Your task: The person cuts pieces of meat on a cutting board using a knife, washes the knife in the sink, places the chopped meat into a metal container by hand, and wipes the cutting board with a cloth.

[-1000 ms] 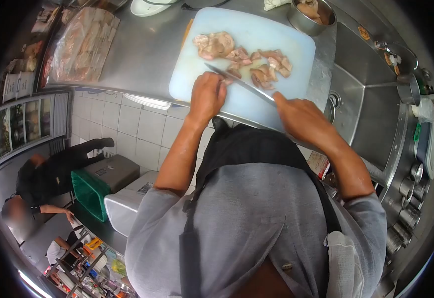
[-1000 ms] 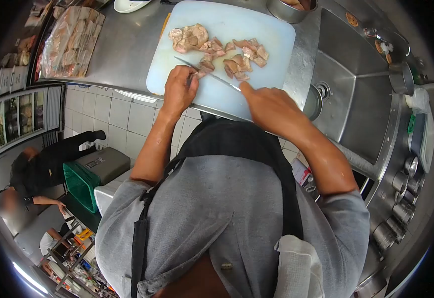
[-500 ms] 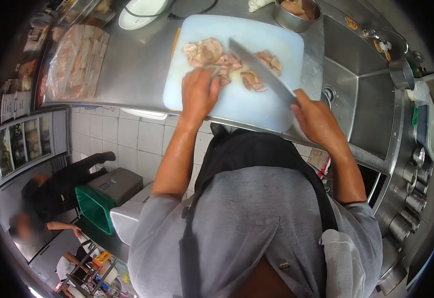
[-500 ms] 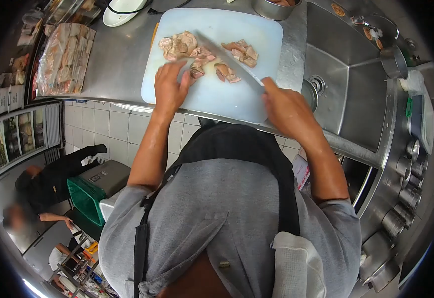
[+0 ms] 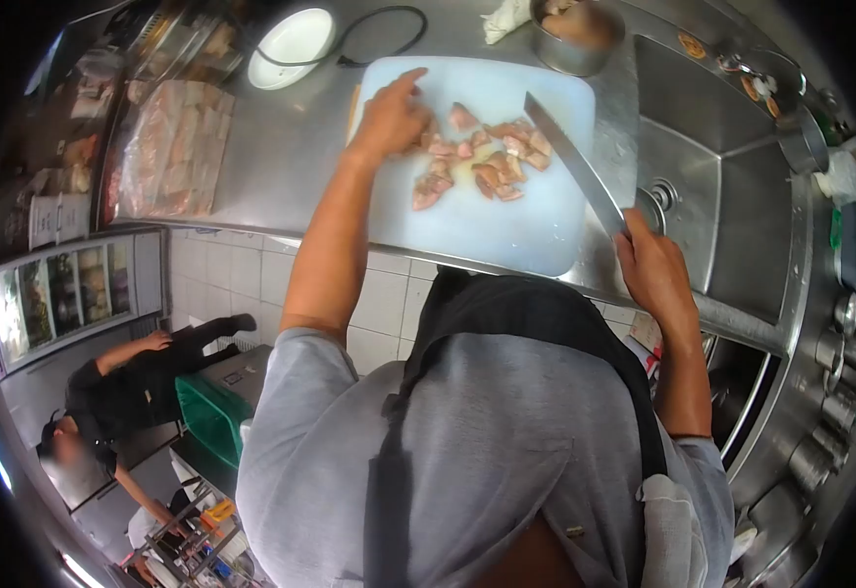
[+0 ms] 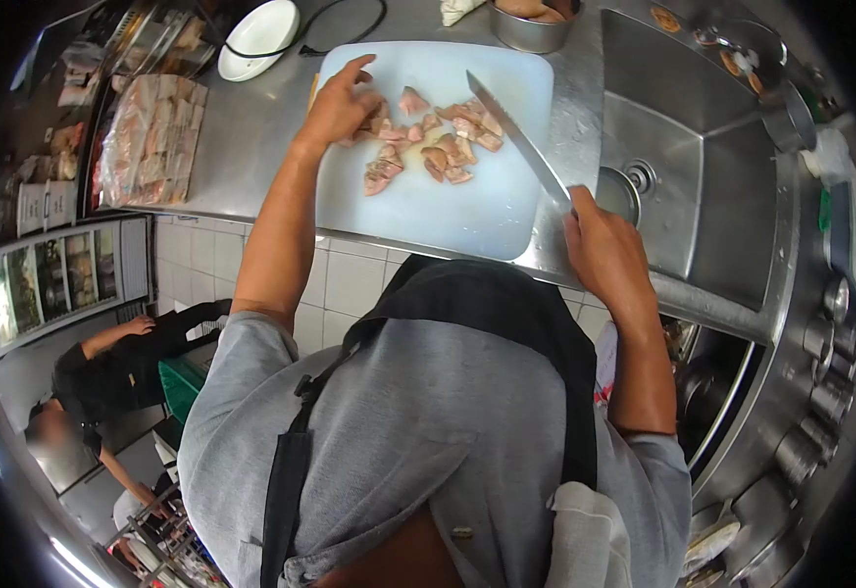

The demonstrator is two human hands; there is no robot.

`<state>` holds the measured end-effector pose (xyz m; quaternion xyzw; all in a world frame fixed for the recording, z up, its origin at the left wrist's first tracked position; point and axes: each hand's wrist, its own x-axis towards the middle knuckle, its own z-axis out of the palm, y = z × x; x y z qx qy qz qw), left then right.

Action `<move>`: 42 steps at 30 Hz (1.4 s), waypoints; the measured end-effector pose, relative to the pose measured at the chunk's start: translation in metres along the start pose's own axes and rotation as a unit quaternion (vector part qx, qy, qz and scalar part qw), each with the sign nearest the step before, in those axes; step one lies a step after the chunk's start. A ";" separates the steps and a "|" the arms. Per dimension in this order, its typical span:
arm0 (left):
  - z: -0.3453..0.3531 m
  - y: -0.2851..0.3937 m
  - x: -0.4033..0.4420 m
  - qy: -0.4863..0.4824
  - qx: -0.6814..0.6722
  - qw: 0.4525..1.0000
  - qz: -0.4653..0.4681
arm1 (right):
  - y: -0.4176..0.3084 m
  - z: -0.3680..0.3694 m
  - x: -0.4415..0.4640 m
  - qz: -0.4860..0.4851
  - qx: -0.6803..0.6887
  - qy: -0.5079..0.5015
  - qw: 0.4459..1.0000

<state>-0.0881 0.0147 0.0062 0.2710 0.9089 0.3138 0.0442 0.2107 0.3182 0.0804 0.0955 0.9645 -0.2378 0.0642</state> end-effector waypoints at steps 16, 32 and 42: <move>-0.007 -0.067 -0.094 0.101 -0.176 0.950 -0.236 | -0.060 0.033 0.052 -0.085 0.016 -0.201 0.976; 0.008 0.002 -0.125 0.241 0.053 0.969 0.011 | -0.102 0.018 0.057 -0.148 -0.043 -0.124 0.980; 0.021 -0.020 -0.108 0.226 0.062 0.971 0.045 | -0.143 0.068 0.138 -0.232 -0.055 -0.126 0.963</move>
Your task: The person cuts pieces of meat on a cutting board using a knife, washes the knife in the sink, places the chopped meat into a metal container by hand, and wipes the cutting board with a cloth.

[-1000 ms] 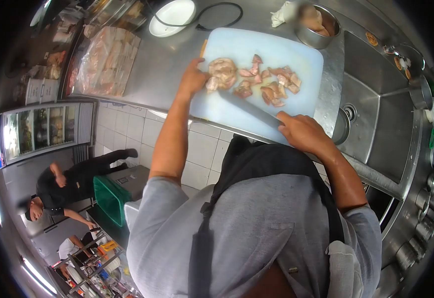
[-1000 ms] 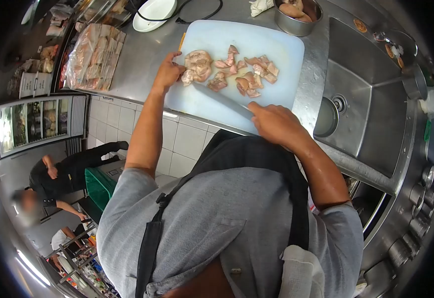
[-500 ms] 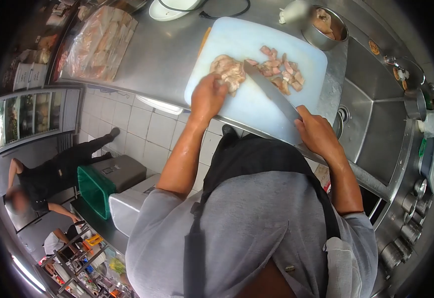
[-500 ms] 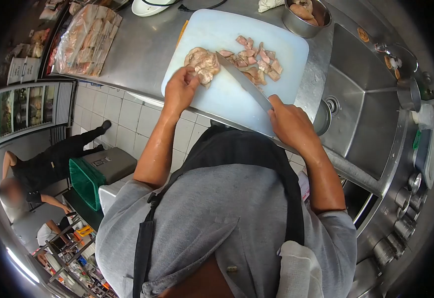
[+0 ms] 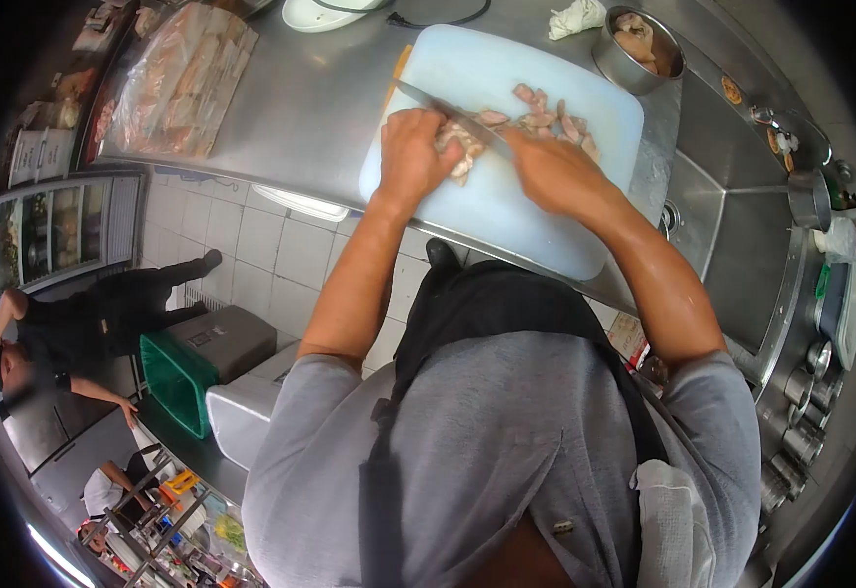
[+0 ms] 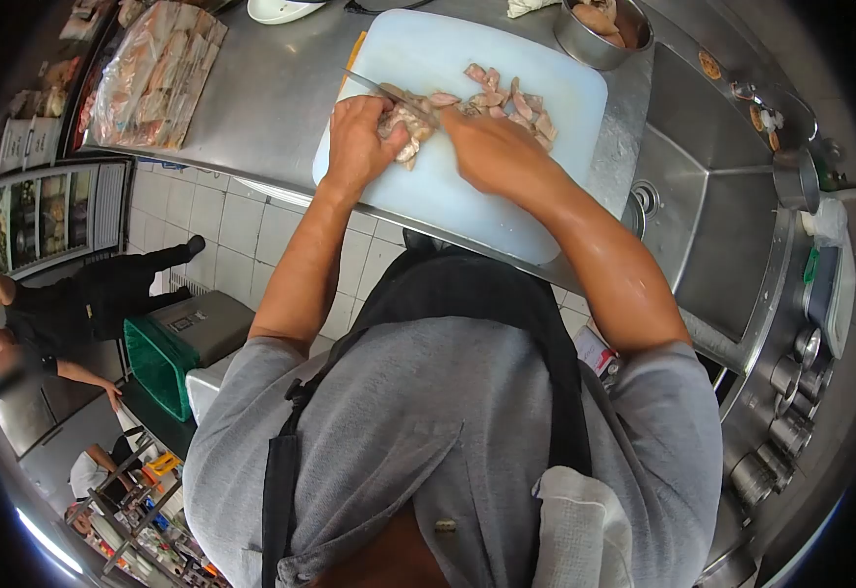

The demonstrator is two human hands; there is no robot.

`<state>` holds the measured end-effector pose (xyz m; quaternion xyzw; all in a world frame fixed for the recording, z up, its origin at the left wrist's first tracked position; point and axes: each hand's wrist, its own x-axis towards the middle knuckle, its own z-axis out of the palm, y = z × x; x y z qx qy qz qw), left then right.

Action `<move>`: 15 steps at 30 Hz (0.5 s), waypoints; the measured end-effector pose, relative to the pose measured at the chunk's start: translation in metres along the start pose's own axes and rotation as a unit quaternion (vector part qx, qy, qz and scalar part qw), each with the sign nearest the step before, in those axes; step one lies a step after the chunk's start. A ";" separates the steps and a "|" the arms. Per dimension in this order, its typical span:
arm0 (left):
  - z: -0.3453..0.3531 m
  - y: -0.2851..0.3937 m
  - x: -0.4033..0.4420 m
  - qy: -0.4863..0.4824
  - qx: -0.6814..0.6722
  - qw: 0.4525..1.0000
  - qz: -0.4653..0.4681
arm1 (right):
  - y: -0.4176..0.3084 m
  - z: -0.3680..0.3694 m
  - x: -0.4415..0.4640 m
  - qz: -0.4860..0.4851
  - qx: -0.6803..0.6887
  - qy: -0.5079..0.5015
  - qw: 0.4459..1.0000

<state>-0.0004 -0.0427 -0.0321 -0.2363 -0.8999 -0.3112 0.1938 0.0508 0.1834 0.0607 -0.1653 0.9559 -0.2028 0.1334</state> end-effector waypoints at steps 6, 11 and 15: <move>0.000 0.004 -0.004 -0.026 0.046 0.998 -0.033 | 0.000 0.013 0.037 -0.005 0.012 -0.010 1.000; 0.003 0.009 -0.008 -0.001 0.080 0.996 -0.048 | 0.016 0.005 -0.054 0.071 0.003 -0.061 0.996; -0.006 0.013 -0.013 0.011 0.067 0.996 -0.054 | 0.021 -0.016 -0.126 0.131 -0.004 -0.133 0.982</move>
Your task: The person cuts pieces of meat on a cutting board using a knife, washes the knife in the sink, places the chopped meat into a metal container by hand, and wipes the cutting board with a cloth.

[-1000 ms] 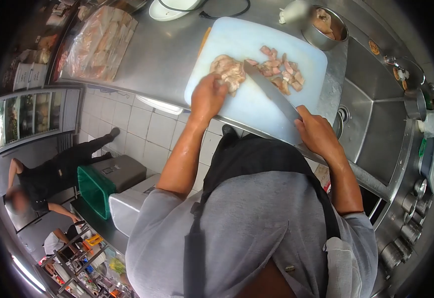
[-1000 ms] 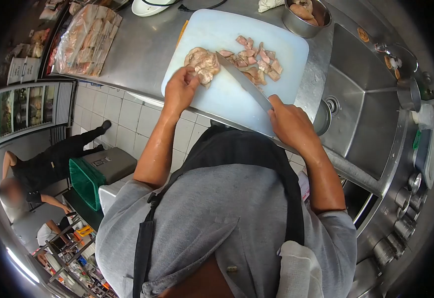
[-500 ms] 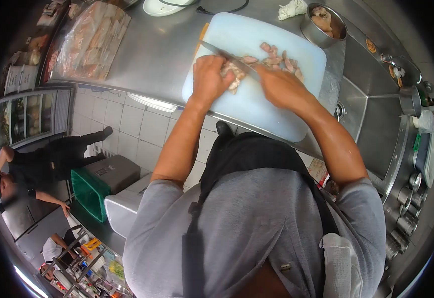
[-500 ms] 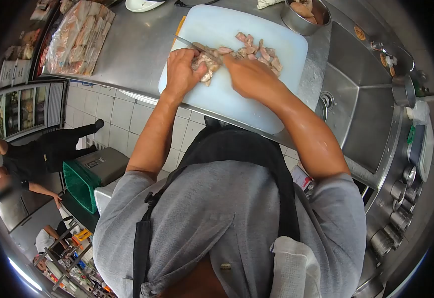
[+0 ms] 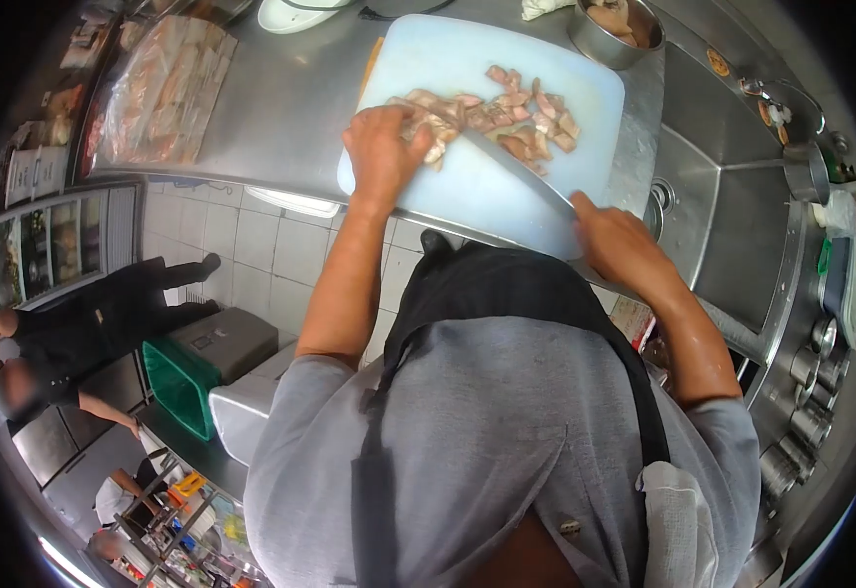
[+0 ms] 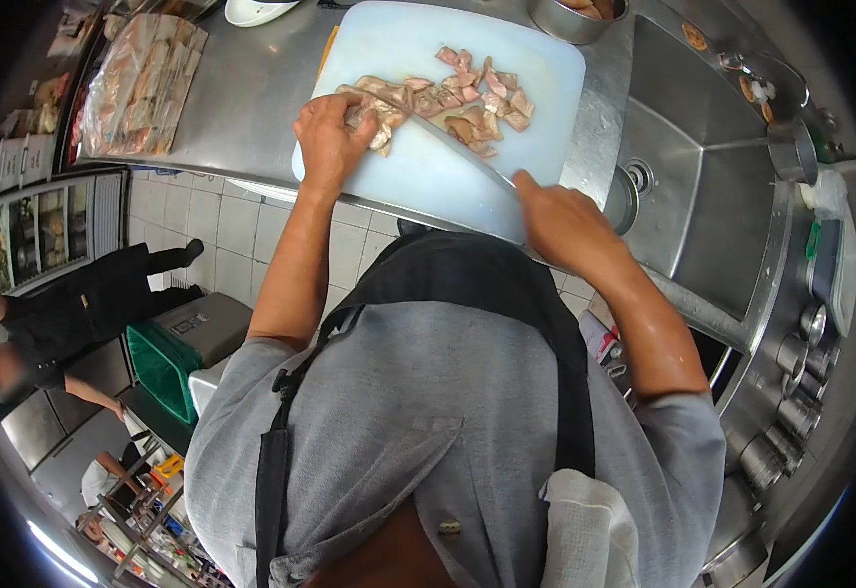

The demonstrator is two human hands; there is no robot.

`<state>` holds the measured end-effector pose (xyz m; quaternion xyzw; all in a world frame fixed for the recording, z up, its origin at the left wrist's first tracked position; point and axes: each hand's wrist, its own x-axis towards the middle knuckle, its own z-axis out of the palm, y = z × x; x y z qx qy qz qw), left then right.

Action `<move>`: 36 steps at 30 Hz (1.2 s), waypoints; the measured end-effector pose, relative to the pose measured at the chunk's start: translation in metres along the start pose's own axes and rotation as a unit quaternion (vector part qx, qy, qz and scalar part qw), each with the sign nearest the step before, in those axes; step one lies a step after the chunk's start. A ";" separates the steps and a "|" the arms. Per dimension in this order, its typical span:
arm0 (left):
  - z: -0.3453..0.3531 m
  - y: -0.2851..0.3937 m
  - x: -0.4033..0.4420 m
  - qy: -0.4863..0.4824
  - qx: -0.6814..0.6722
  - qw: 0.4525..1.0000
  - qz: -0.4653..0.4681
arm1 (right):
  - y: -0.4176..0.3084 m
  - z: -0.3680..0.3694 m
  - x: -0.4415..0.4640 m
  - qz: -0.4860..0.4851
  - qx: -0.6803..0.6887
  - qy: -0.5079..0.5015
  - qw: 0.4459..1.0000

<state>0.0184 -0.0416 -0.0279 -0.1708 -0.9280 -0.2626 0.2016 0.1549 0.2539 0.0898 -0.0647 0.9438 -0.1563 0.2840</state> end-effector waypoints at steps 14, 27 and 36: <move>0.005 -0.019 -0.006 0.027 -0.045 0.994 0.092 | -0.047 -0.002 0.082 -0.118 0.031 0.099 0.988; -0.002 -0.026 -0.008 0.015 -0.020 0.995 0.097 | -0.031 0.008 0.041 -0.038 0.034 0.018 0.999; -0.016 -0.003 0.077 -0.274 -0.051 0.919 0.279 | 0.033 0.006 -0.063 0.031 0.131 0.114 0.984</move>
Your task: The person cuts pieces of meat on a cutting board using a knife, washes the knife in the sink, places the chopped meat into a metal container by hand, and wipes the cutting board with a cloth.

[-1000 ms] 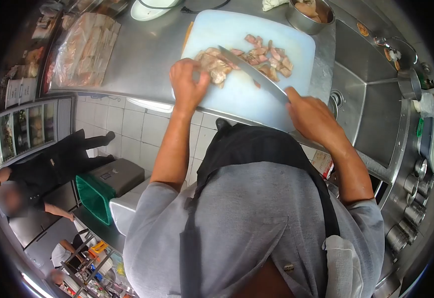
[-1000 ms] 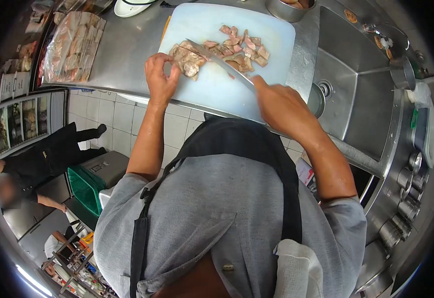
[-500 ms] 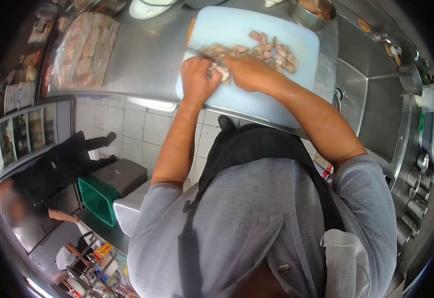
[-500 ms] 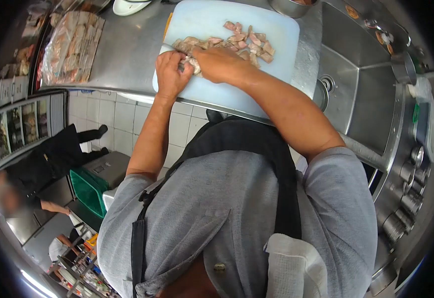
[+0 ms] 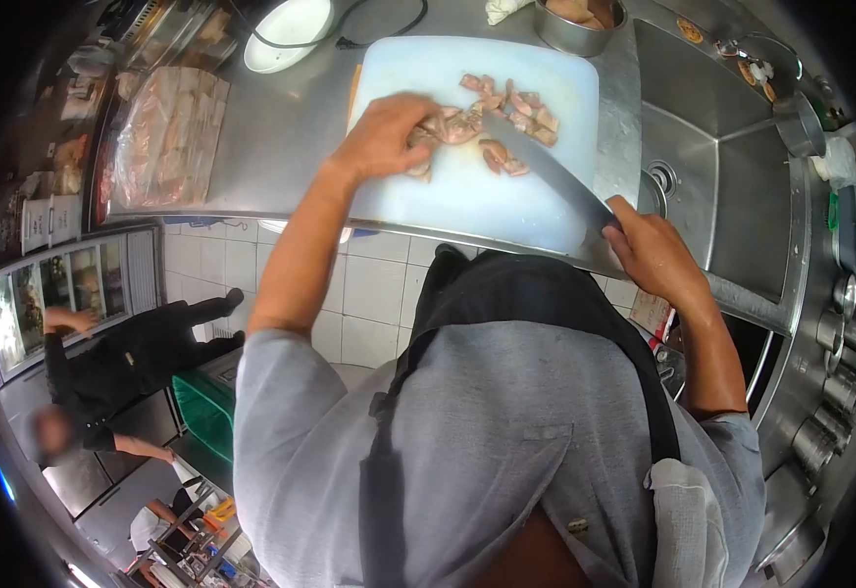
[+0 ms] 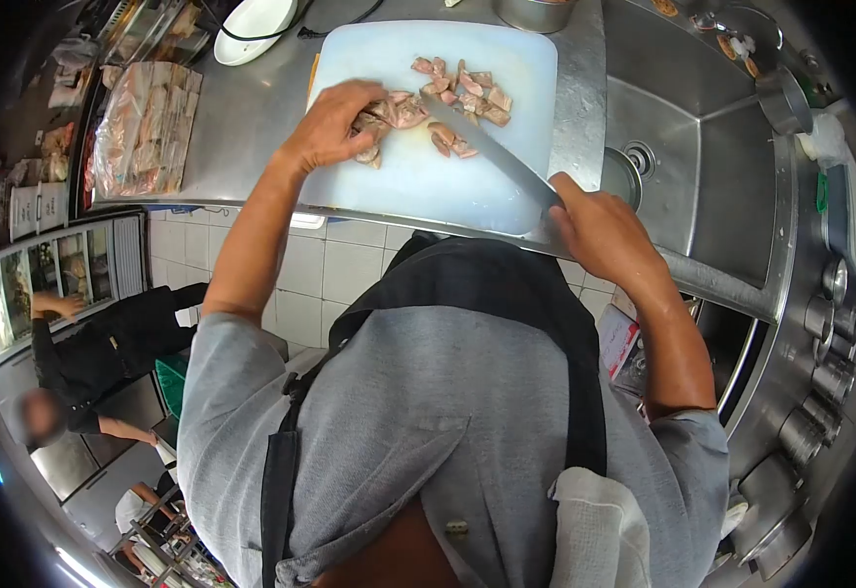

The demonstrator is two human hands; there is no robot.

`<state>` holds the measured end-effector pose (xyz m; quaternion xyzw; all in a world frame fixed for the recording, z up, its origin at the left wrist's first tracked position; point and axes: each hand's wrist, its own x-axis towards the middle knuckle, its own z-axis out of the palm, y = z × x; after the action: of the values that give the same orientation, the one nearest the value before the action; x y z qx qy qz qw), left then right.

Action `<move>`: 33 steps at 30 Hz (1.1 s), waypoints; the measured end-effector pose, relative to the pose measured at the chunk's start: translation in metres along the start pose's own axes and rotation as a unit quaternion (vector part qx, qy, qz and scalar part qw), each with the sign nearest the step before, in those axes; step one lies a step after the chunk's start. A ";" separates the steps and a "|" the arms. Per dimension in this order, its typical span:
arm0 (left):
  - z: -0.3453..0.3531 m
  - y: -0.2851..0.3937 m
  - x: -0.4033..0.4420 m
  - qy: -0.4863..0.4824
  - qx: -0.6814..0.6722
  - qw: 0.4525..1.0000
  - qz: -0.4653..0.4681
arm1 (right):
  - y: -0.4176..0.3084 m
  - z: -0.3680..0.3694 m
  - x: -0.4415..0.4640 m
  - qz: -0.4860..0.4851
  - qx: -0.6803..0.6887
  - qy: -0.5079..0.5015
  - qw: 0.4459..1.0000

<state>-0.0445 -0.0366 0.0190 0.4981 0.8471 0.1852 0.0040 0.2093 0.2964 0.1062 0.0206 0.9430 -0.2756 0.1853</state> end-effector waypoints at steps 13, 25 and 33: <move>0.029 0.034 -0.045 0.052 0.080 0.981 -0.172 | 0.002 0.025 0.020 -0.046 0.016 0.056 0.997; 0.034 0.042 -0.038 0.233 0.011 0.961 -0.148 | -0.064 0.031 0.078 -0.101 -0.016 0.045 0.994; 0.055 0.009 -0.035 0.207 -0.052 0.968 -0.134 | -0.091 0.041 0.108 -0.061 -0.055 -0.053 0.995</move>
<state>-0.0085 -0.0448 -0.0355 0.3296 0.8777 0.3262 -0.1207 0.1097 0.1905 0.0820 -0.0614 0.9452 -0.2345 0.2189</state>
